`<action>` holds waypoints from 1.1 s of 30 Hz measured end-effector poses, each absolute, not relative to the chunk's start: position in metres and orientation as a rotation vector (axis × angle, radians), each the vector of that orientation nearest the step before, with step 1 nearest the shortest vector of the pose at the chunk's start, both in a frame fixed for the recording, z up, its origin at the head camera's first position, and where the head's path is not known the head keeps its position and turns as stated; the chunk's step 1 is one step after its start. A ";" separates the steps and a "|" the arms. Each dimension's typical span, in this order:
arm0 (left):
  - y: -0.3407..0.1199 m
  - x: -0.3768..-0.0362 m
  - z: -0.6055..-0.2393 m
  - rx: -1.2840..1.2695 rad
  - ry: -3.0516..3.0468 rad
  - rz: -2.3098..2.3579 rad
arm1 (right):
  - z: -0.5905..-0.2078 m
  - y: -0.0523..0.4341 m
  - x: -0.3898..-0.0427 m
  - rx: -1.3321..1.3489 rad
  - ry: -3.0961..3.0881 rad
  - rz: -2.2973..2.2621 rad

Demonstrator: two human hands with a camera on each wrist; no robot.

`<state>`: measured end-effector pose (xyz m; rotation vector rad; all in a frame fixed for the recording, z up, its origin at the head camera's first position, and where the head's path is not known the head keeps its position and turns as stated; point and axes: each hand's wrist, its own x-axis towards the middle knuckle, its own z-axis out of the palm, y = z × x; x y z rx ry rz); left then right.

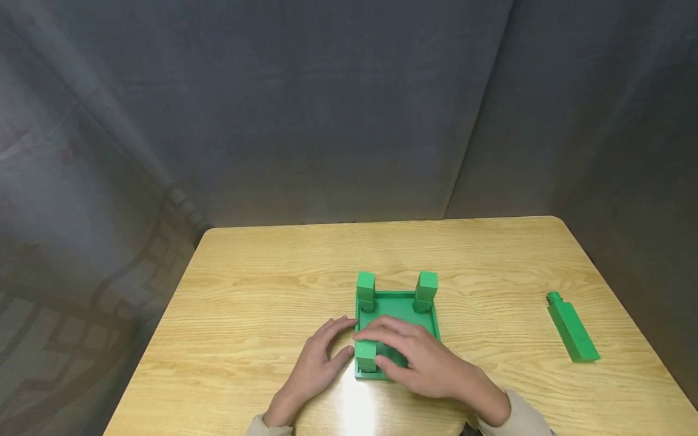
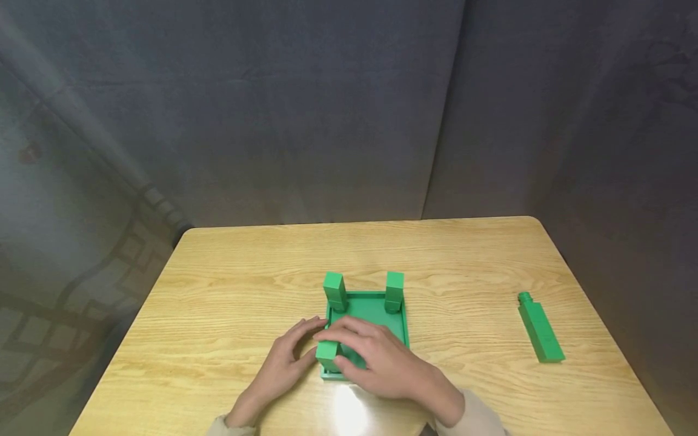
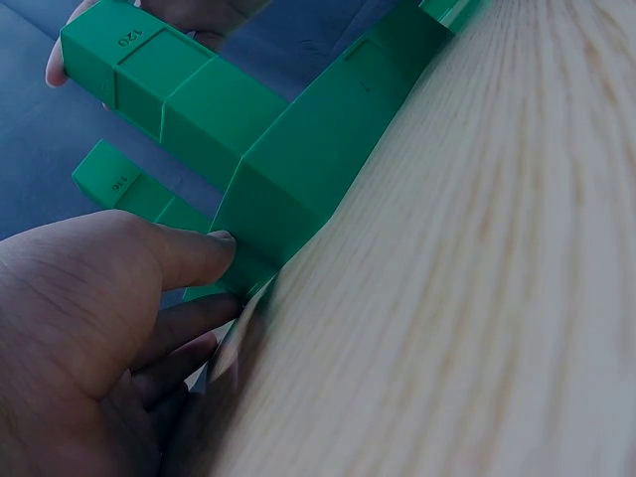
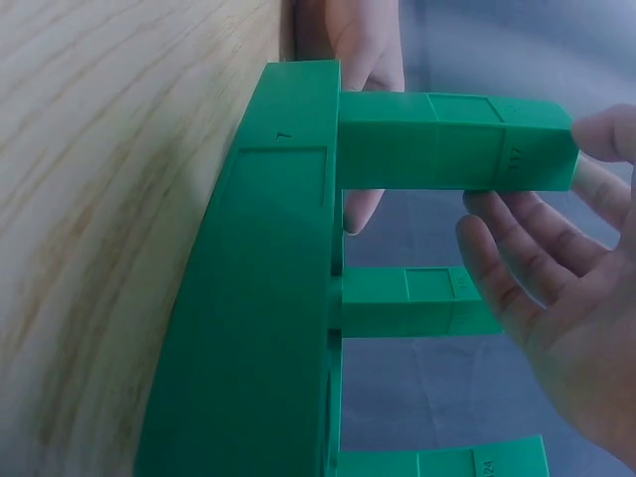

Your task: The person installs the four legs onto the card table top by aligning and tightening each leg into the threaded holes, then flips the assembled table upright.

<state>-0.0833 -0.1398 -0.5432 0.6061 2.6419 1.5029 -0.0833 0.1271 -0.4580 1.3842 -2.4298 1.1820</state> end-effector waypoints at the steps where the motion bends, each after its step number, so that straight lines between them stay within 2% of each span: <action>1: -0.140 -0.083 -0.543 0.607 2.638 1.502 | -0.458 0.127 -0.083 1.386 -2.427 1.179; 33: -0.139 -0.083 -0.540 0.594 2.617 1.513 | -0.452 0.128 -0.080 1.360 -2.485 1.141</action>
